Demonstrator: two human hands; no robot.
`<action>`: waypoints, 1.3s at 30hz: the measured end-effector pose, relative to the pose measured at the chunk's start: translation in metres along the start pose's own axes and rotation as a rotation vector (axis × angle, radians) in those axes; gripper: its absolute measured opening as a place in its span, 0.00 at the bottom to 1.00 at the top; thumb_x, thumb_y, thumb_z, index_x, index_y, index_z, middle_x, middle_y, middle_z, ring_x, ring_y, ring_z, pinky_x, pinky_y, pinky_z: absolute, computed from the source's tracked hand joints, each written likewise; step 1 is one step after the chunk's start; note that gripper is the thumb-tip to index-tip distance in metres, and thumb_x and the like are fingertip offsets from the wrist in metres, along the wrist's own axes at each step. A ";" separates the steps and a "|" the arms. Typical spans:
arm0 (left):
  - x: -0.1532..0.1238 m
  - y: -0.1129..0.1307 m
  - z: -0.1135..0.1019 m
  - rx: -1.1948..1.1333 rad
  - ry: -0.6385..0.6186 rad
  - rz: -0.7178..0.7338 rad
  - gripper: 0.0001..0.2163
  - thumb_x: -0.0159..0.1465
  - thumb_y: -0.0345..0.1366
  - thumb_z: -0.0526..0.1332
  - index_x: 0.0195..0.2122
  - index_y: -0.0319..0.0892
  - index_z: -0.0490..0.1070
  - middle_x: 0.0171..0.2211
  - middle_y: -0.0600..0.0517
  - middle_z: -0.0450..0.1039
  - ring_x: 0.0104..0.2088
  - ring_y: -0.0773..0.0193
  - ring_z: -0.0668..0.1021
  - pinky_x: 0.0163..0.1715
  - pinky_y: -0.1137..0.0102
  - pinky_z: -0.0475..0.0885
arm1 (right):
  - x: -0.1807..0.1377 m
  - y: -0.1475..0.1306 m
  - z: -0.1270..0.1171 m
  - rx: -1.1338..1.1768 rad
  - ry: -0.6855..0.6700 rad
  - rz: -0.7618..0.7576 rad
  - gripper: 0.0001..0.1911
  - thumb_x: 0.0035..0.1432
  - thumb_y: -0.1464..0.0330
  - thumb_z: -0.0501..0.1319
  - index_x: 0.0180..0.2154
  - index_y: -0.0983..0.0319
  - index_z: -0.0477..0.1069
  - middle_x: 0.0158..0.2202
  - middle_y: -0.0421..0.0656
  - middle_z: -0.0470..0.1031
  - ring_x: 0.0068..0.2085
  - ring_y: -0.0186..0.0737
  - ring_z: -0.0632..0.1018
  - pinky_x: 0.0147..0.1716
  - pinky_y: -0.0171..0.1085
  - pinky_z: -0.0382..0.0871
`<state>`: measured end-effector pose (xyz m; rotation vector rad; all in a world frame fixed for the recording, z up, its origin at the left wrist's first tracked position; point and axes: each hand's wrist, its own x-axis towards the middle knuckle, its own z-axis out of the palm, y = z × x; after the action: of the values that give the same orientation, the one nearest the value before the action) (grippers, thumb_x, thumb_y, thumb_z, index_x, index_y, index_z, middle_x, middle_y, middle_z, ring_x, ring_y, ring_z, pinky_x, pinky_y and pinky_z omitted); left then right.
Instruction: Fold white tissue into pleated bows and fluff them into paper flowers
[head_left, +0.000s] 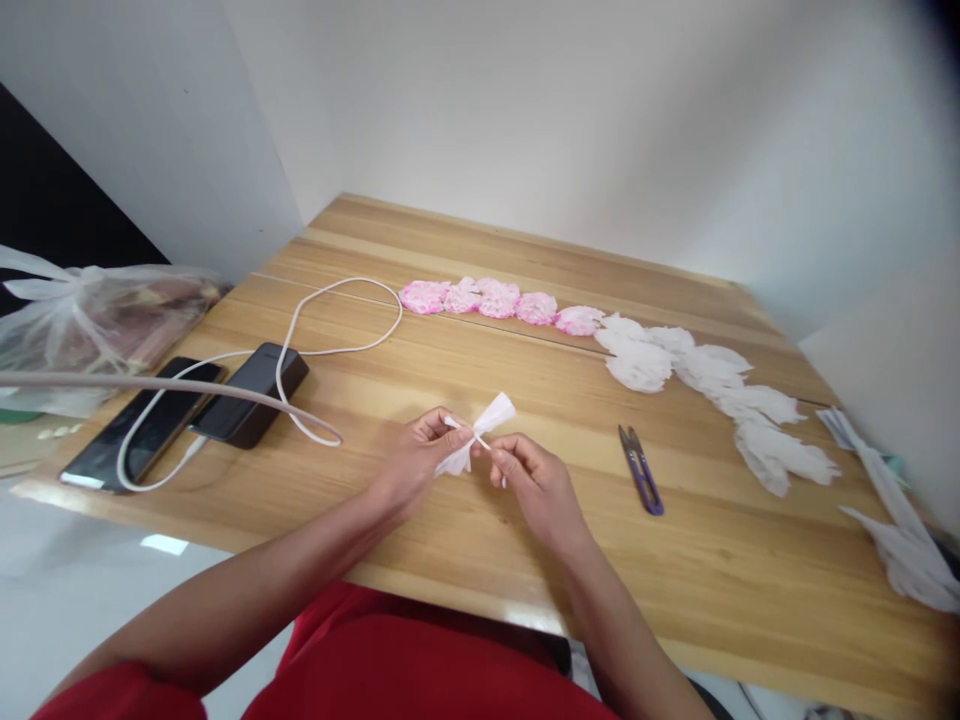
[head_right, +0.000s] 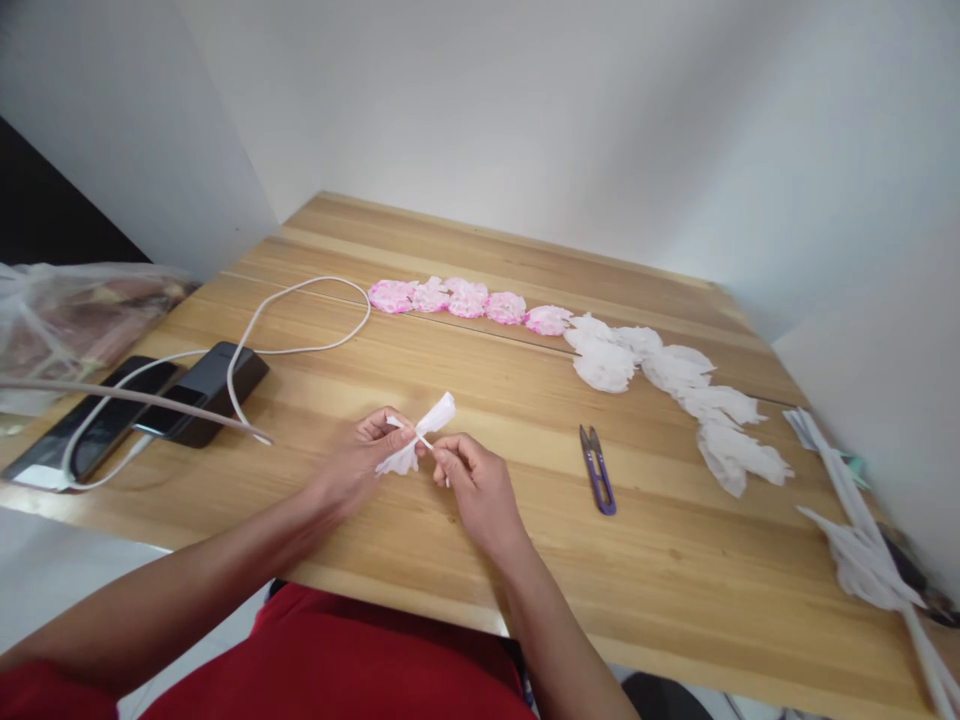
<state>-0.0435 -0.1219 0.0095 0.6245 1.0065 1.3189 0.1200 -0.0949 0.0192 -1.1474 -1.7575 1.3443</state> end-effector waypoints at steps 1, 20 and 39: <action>0.000 0.000 0.000 -0.008 0.010 -0.006 0.16 0.50 0.45 0.71 0.27 0.39 0.68 0.22 0.55 0.73 0.20 0.71 0.70 0.24 0.75 0.62 | 0.000 0.000 0.000 0.048 0.033 0.019 0.08 0.58 0.62 0.60 0.35 0.60 0.70 0.20 0.35 0.72 0.23 0.34 0.73 0.26 0.33 0.66; -0.002 -0.004 0.002 -0.042 -0.020 -0.011 0.16 0.52 0.45 0.70 0.27 0.39 0.66 0.23 0.55 0.74 0.21 0.71 0.72 0.24 0.75 0.63 | -0.006 0.013 0.012 -0.564 0.380 -0.612 0.18 0.63 0.74 0.55 0.53 0.57 0.68 0.46 0.45 0.78 0.45 0.42 0.79 0.46 0.43 0.75; -0.001 -0.005 0.000 -0.064 -0.048 -0.060 0.17 0.48 0.44 0.72 0.27 0.39 0.68 0.22 0.54 0.74 0.20 0.71 0.72 0.23 0.76 0.64 | -0.004 0.009 0.006 -0.528 0.308 -0.474 0.05 0.62 0.67 0.59 0.35 0.58 0.74 0.36 0.44 0.75 0.40 0.41 0.75 0.37 0.40 0.71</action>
<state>-0.0411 -0.1244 0.0050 0.5705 0.9333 1.2728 0.1187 -0.1001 0.0086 -1.0324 -2.0311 0.4102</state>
